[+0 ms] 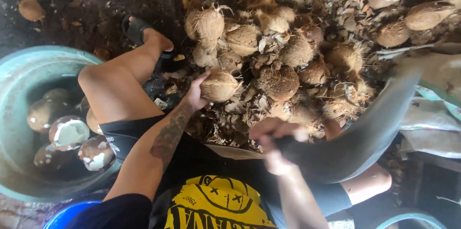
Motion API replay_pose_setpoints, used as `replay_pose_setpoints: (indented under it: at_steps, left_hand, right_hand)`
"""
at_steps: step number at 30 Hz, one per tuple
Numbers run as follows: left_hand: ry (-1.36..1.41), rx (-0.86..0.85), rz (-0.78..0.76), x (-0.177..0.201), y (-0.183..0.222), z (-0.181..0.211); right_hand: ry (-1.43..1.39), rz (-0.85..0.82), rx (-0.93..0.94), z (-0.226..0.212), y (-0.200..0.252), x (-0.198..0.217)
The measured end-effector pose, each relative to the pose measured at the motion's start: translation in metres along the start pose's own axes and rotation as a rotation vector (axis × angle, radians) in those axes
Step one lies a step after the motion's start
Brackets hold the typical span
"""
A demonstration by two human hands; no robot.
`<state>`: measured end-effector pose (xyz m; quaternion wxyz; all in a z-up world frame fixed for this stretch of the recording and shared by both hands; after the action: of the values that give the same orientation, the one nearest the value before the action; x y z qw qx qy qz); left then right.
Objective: A person is husking coconuts using a knife to remove the outer fibrous shell and placing the cleaned coconuts into a bowl.
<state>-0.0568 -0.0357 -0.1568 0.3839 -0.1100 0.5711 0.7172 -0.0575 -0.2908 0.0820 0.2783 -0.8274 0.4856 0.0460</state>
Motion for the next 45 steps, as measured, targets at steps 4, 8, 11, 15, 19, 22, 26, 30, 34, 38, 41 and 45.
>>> replay_pose_setpoints:
  at_steps: [4, 8, 11, 15, 19, 22, 26, 30, 34, 38, 41, 45]
  left_hand:
    - [0.086, -0.083, -0.023, 0.000, -0.010, 0.007]
    - [0.246, -0.135, -0.186, -0.053, 0.046, 0.035]
    - [0.240, -0.114, -0.167, -0.030, 0.036, 0.036]
    - [0.162, -0.101, -0.043, -0.014, 0.033, 0.028]
    - [0.011, -0.067, 0.024, 0.011, -0.008, 0.019]
    - [0.090, -0.077, 0.076, 0.010, -0.003, 0.013]
    - [0.207, -0.126, -0.015, -0.016, 0.008, 0.027]
    - [0.197, -0.116, -0.029, -0.023, 0.018, 0.028]
    - [0.111, -0.103, -0.003, 0.009, -0.013, 0.018]
    - [0.050, -0.088, 0.047, 0.002, 0.007, 0.019]
    - [0.039, -0.074, 0.036, -0.022, 0.027, 0.028]
    - [0.089, -0.049, 0.018, -0.005, -0.003, 0.018]
  right_hand:
    - [0.330, -0.057, -0.614, 0.057, 0.030, -0.010]
    - [0.144, 0.244, -1.252, 0.090, 0.073, -0.006]
    - [0.292, 0.021, -1.090, 0.062, 0.044, -0.013]
    - [0.142, -0.245, -0.185, 0.003, 0.014, -0.037]
    - [0.226, -0.313, -0.034, 0.052, 0.031, -0.015]
    - [0.308, -0.096, -0.728, 0.110, 0.057, 0.000]
    - [0.144, 0.492, -1.564, 0.150, 0.128, 0.038]
    - [0.220, 0.213, -1.182, 0.060, 0.041, -0.005]
    - [0.201, -0.173, -0.217, 0.031, 0.019, -0.013]
    - [0.475, -0.185, -0.149, 0.115, 0.071, 0.020]
    - [0.716, -0.016, -1.368, 0.183, 0.127, 0.038]
    - [0.404, 0.262, -1.469, 0.095, 0.064, 0.000]
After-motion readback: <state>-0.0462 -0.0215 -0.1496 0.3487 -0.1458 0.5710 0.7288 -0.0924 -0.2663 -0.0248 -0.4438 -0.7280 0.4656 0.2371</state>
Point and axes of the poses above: each hand's wrist, its own y-axis away from the middle knuckle, its own x-axis out of the back of the hand, z = x × y, the point moved 3 cm from there along -y, towards the middle knuckle
